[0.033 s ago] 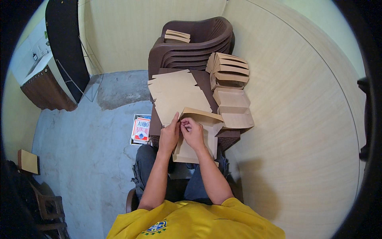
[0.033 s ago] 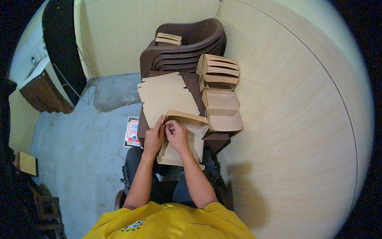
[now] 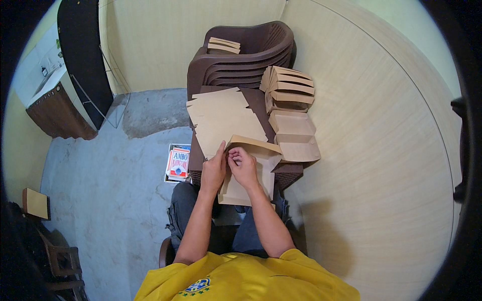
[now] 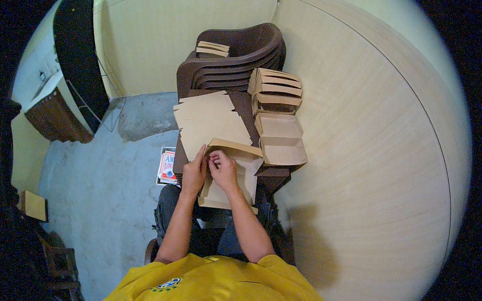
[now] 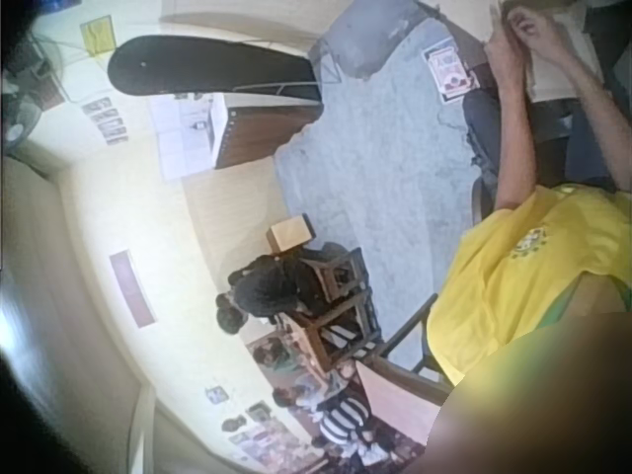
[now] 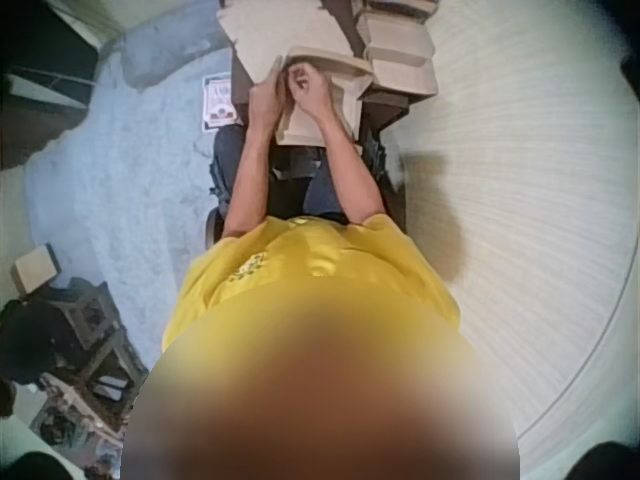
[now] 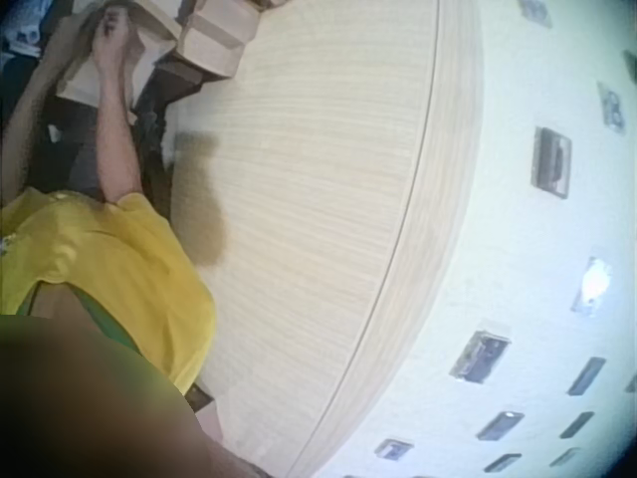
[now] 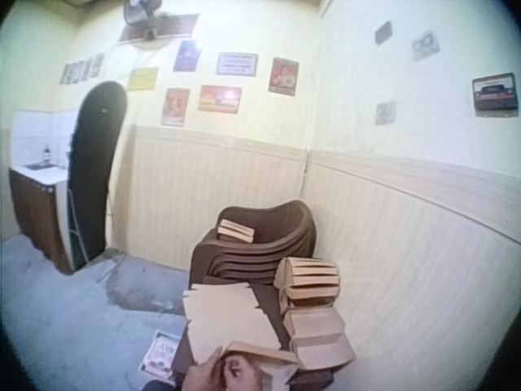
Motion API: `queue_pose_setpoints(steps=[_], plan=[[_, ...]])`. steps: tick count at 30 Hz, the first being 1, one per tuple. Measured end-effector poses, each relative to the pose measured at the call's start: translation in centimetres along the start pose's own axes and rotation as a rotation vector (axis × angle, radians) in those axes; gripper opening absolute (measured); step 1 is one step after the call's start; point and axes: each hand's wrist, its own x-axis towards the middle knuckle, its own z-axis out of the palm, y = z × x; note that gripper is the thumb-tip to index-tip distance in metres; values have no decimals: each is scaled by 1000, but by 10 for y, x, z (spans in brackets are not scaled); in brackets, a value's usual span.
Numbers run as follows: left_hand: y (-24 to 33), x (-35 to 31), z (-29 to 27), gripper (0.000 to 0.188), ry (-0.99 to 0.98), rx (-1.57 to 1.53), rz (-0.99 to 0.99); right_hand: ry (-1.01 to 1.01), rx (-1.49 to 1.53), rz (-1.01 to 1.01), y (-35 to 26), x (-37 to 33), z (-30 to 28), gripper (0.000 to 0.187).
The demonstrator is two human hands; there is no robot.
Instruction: The person assembles flat cardboard pieces into small rectangular boxes by folding and tucking the flaps. They handle each piece one at a time, fold the sides, and place the completed boxes into a growing stack on the right.
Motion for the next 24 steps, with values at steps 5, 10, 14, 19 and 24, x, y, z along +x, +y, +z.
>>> queue_pose_setpoints(steps=[5, 10, 14, 19, 24], plan=[[4, 13, -4, 64, -7, -100, -35, 42, -41, -111, -1, 10, -3, 14], [10, 12, -6, 74, -57, -334, -129, 42, -43, -14, 10, 13, -7, 15], [11, 7, -4, 73, -80, -187, -92, 111, -84, -38, 19, 16, -6, 16], [5, 17, 0, 50, -64, -273, -253, 106, -219, -17, 10, 16, -11, 20], [1, 26, -3, 26, -67, -157, -256, -4, -242, -96, -35, 7, -32, 22]])
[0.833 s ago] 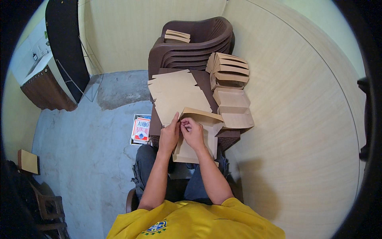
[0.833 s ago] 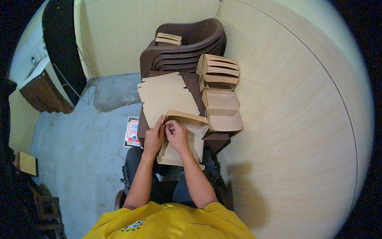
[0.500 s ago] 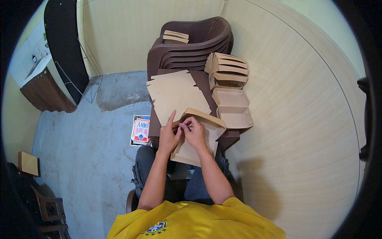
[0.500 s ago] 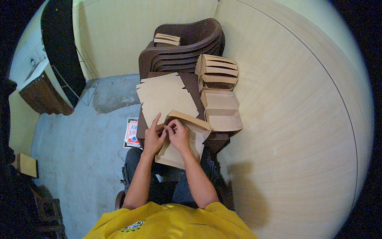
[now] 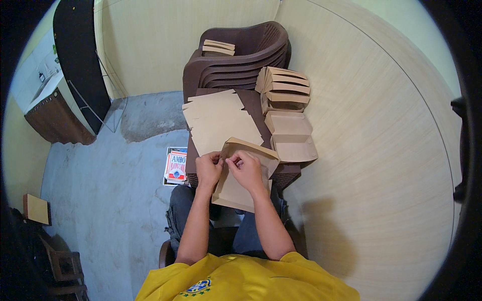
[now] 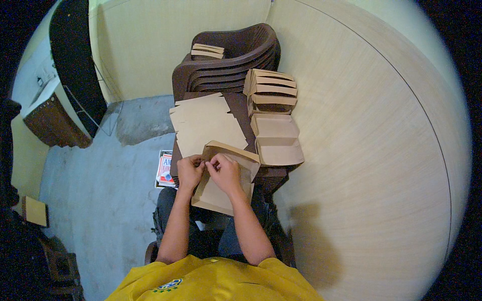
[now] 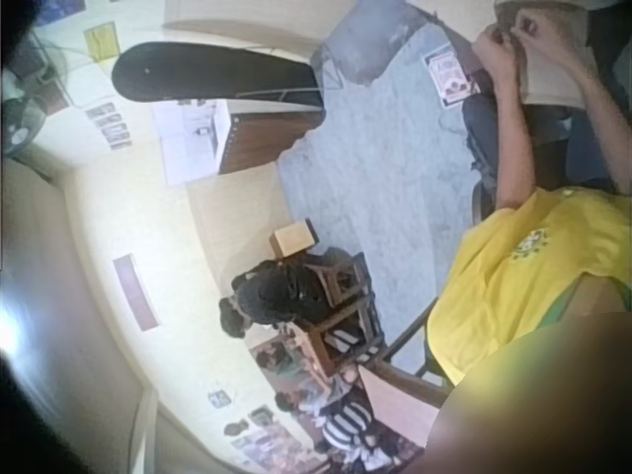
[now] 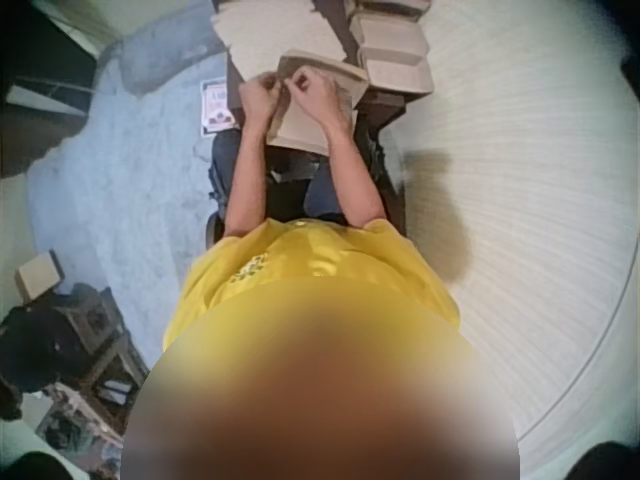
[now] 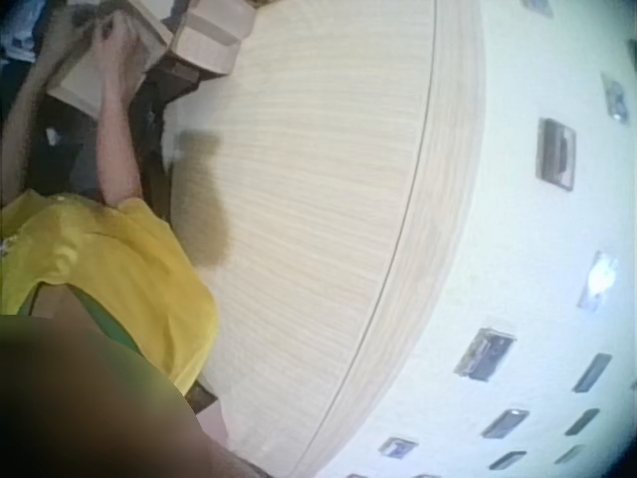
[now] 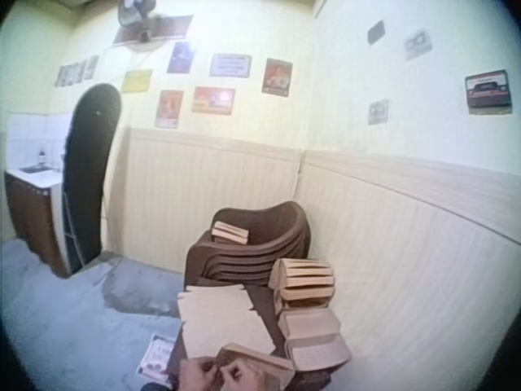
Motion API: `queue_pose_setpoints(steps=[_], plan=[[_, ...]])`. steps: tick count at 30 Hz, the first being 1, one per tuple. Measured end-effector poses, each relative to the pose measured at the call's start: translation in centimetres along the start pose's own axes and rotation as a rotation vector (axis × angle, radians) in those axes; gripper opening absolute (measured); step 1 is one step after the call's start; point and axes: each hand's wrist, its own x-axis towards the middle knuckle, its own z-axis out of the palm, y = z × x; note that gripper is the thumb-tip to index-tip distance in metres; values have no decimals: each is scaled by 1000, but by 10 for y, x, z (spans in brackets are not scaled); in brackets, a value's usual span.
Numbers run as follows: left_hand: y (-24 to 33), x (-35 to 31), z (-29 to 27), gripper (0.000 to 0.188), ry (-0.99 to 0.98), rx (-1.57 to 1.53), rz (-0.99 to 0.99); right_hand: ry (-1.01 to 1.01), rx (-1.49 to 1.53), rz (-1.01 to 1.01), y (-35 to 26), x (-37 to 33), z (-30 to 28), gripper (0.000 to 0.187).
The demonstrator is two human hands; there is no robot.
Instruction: The person assembles flat cardboard pieces into small rectangular boxes by folding and tucking the flaps. They handle each piece one at a time, fold the sides, and place the completed boxes into a growing stack on the right.
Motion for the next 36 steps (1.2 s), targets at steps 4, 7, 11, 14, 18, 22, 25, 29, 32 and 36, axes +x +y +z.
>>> queue_pose_setpoints(steps=[4, 7, 11, 14, 18, 22, 25, 29, 32, 36], plan=[[12, -1, -12, 27, -60, 16, -21, 258, -414, -383, -38, 8, -37, 20], [28, -5, -23, 30, -62, 145, 172, 272, -620, -508, -52, 19, -53, 28], [48, -9, -30, 31, -31, 139, 302, 170, -509, -563, -47, 31, -52, 25], [44, -7, -45, 22, -87, -207, 149, 216, -471, -528, -35, 32, -65, 18], [9, 8, -99, 64, -28, -710, -46, 470, -467, -421, -24, 35, -100, 12], [-20, 7, -119, 69, 247, -679, -174, 649, -414, -90, -5, 36, -100, 28], [-26, 2, -104, 68, 283, -721, -212, 459, -264, 209, 21, 30, -72, 45], [-19, -3, -81, 70, 142, -715, -218, 201, 163, 443, 46, 24, -34, 58], [-14, 1, -77, 72, 113, -626, -190, -78, 188, 518, 48, 13, -37, 58], [-18, 5, -64, 70, -12, -533, -70, -541, -371, 241, 41, 12, -53, 66]])
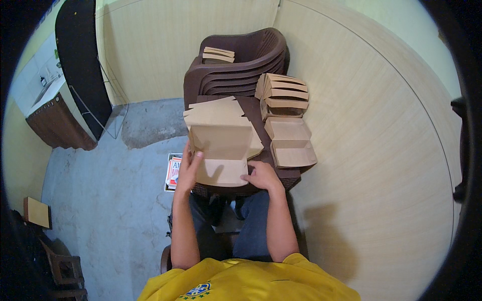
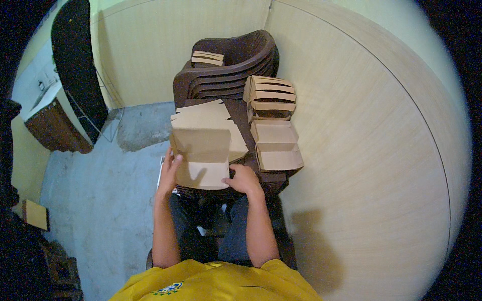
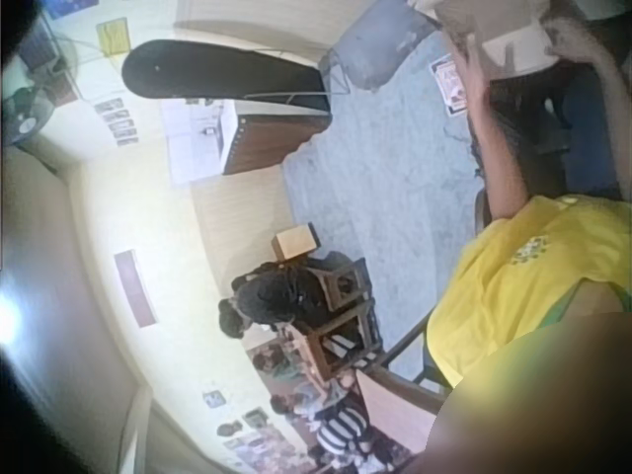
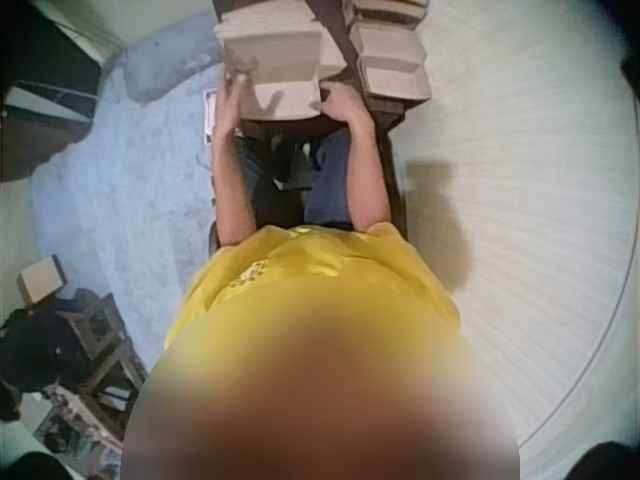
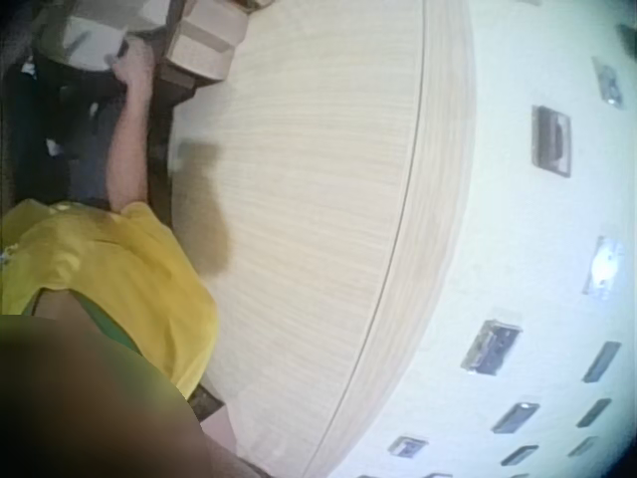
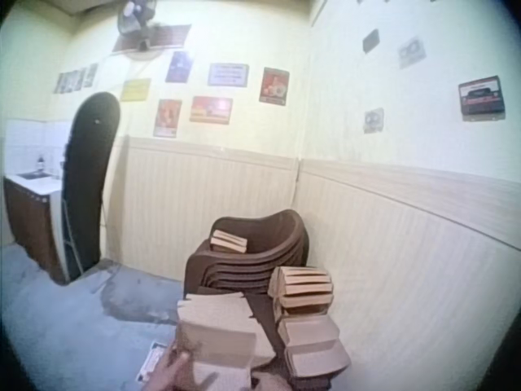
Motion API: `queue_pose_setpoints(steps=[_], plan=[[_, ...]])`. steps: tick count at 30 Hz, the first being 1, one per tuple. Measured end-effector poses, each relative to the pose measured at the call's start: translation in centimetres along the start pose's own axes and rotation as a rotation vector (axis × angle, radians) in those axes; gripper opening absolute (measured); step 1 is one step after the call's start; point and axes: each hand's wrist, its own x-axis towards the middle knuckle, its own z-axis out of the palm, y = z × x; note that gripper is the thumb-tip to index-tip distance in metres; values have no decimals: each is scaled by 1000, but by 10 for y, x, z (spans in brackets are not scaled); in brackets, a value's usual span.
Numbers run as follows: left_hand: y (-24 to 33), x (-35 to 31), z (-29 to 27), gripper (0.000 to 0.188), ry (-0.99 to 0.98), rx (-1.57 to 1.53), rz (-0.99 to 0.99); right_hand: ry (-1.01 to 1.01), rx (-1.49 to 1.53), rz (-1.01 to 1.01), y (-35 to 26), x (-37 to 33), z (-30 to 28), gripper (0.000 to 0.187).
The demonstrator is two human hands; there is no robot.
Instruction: The person assembles flat cardboard pieces into small rectangular boxes by folding and tucking the flaps. They handle each piece one at a time, fold the sides, and place the completed boxes into a growing stack on the right.
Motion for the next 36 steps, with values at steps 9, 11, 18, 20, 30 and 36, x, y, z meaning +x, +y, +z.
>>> queue_pose_setpoints(steps=[9, 11, 18, 20, 30, 36], plan=[[-2, -16, 40, 85, 427, 687, 312, 745, 279, -215, -20, 5, -5, 24], [20, -28, 51, 92, 572, 579, 261, 823, 198, -260, -22, 3, -8, 16], [84, -59, 101, 28, 227, -11, 74, 973, -17, -440, -48, -14, 2, 57], [90, -52, 107, 23, 182, -261, 13, 964, -126, -534, -55, -19, 4, 68], [86, -38, 96, 16, 37, -408, 68, 1052, 164, -603, -68, -39, 0, 36], [71, -35, 89, 14, -14, -385, 33, 1021, 72, -612, -60, -43, -15, 20]])
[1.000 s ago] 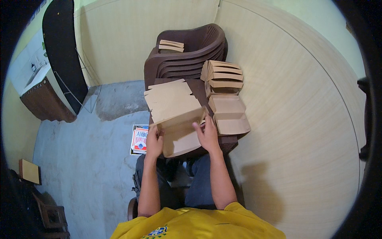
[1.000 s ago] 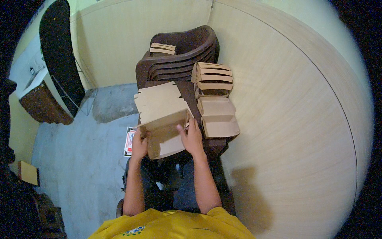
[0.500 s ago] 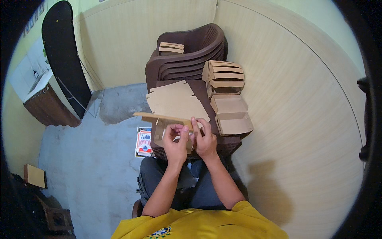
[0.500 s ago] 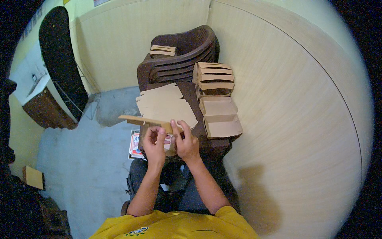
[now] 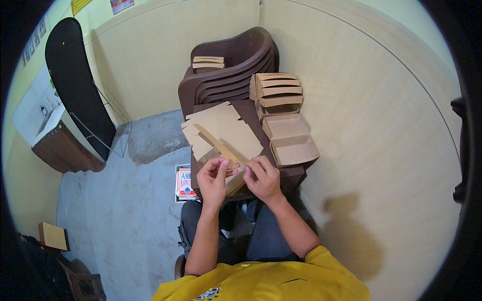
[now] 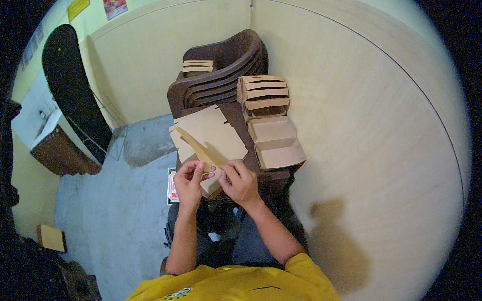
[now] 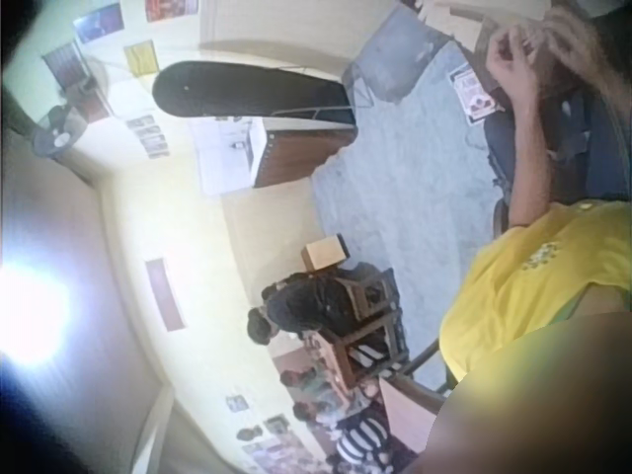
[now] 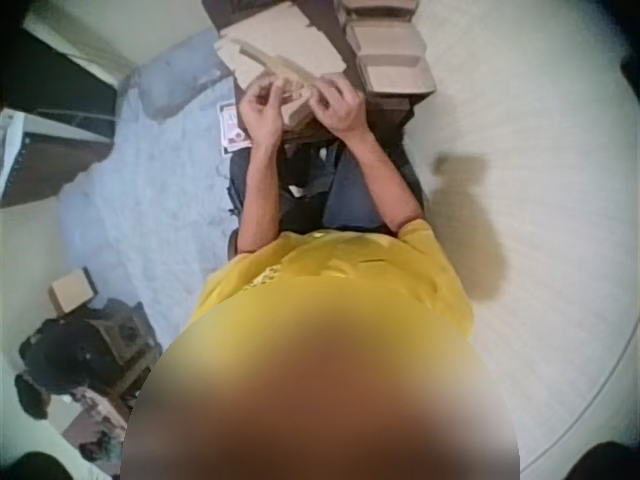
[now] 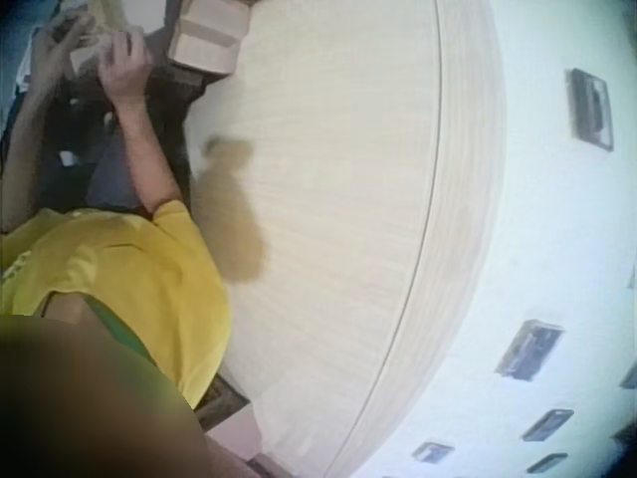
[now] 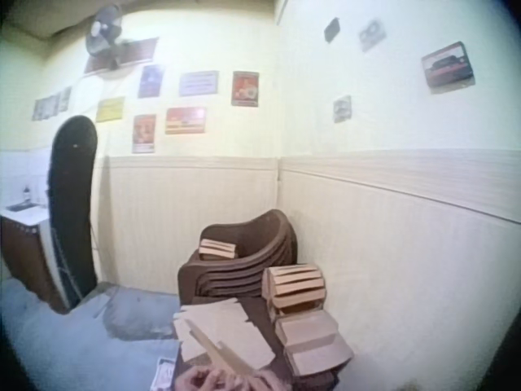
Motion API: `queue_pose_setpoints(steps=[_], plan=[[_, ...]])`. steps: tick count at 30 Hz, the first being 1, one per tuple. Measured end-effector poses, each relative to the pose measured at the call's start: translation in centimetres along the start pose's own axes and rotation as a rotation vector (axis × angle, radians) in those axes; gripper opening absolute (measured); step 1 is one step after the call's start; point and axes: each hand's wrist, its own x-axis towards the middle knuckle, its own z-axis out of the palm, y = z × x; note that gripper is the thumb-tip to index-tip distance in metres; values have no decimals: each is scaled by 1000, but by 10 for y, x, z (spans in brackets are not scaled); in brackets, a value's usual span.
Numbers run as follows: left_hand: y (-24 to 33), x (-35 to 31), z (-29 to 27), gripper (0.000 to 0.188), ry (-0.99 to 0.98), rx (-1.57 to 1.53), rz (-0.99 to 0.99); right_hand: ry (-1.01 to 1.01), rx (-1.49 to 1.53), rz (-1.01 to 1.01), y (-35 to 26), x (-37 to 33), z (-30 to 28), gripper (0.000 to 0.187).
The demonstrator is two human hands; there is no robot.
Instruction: The person assembles flat cardboard pieces into small rectangular boxes by folding and tucking the flaps. They handle each piece one at a time, fold the sides, and place the completed boxes into a growing stack on the right.
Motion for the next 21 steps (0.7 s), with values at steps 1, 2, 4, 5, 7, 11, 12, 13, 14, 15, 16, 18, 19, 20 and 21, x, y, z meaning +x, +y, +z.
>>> queue_pose_setpoints(steps=[1, 2, 4, 5, 7, 11, 12, 13, 14, 15, 16, 18, 19, 20, 21], plan=[[-4, -1, -1, 14, 9, 40, 33, -23, 130, 116, 0, 0, -1, 18], [-8, -1, -1, 13, 9, 70, 52, -45, 264, 242, 1, 0, -2, 16], [-15, -2, -1, 13, -50, 306, 230, -82, 544, 475, 0, -1, -1, 11], [-18, -3, -1, 13, -76, 435, 308, -84, 514, 450, -1, -2, 0, 12], [-25, -9, 7, 13, -32, 255, 201, -91, 510, 446, -5, -3, 2, 13], [-23, -9, 16, 19, 136, -186, 86, -63, 498, 445, -8, 0, 5, 13], [-18, -7, 13, 20, 141, -296, 67, -52, 500, 450, -8, 1, 5, 13], [-13, -3, 10, 20, 143, -408, 63, -40, 520, 476, -8, 2, 5, 13], [-9, 1, 8, 19, 138, -331, 73, -45, 508, 471, -9, 2, 5, 13], [-7, 4, 8, 18, 118, -222, 97, -54, 512, 486, -9, 1, 5, 14], [-5, 7, 6, 18, 114, -114, 127, -66, 536, 518, -9, 0, 5, 14], [-2, 11, 4, 18, 82, 12, 160, -79, 534, 556, -8, -3, 6, 14], [-1, 11, 2, 18, 77, 59, 158, -90, 565, 603, -8, -5, 6, 14], [-1, 11, 1, 18, 62, 102, 145, -80, 523, 547, -6, -5, 7, 14], [-2, 10, 1, 19, 66, 162, 106, -75, 508, 514, -4, -5, 7, 15]])
